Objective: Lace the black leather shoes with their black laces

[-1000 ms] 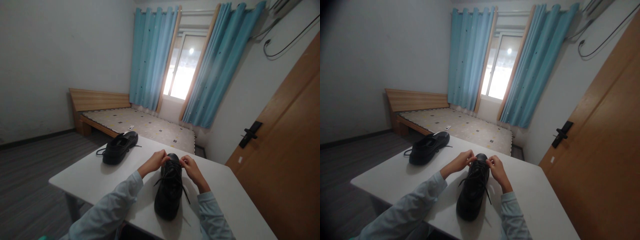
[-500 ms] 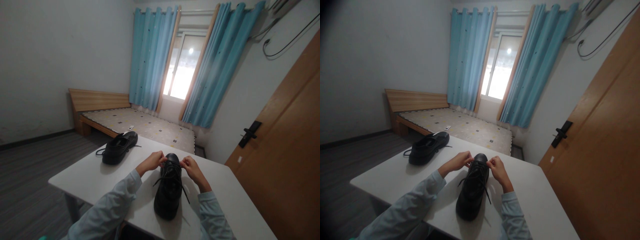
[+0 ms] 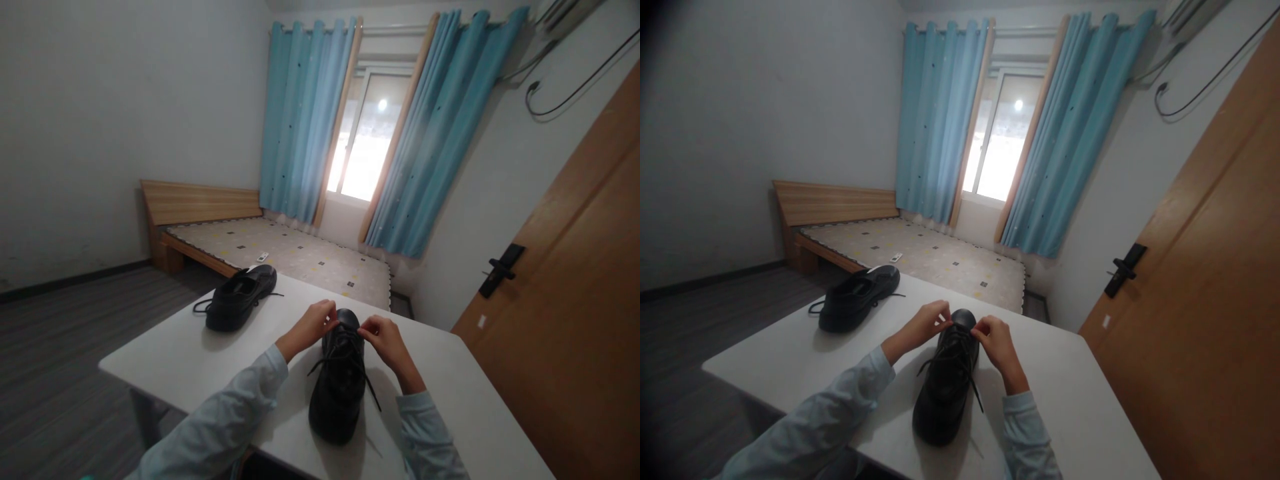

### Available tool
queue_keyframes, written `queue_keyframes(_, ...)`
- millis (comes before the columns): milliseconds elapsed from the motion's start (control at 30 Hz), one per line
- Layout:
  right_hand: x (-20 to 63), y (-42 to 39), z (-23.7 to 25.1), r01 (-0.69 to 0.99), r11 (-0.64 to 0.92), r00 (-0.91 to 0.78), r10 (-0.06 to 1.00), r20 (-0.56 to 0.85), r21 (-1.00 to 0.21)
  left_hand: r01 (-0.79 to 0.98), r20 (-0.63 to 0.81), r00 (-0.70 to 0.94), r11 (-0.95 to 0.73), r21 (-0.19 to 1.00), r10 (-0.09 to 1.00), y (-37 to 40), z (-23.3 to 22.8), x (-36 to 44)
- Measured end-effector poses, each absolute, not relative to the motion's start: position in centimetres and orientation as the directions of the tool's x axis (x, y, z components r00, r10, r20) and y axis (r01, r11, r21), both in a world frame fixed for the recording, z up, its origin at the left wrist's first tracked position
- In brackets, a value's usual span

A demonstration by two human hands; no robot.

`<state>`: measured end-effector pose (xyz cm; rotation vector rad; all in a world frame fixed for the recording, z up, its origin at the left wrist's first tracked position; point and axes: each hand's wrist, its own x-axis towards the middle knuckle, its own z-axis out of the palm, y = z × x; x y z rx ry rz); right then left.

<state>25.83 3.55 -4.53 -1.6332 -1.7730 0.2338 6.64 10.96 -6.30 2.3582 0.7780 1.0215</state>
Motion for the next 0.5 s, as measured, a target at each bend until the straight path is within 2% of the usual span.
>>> queue_keyframes(100, 25.2, 3.1, -3.8, 0.8, 0.21, 0.01, 0.932, 0.363, -0.561, 0.197, 0.559, 0.597, -0.781, 0.593, 0.575, 10.9, -6.3, 6.7)
queue_keyframes(200, 24.6, 2.6, -3.2, 0.783, 0.277, -0.059, 0.924, 0.377, -0.557, 0.162, 0.564, 0.631, -0.802, 0.575, 0.532, 10.6, -5.9, 6.6)
queue_keyframes(300, 24.2, 2.1, -2.8, 0.765, 0.32, -0.104, 0.918, 0.383, -0.559, 0.176, 0.552, 0.647, -0.807, 0.564, 0.526, 10.1, -5.3, 6.4)
queue_keyframes(500, 24.0, 1.8, -2.5, 0.764, 0.291, -0.104, 0.936, 0.336, -0.576, 0.21, 0.519, 0.66, -0.797, 0.566, 0.542, 9.9, -4.8, 6.2)
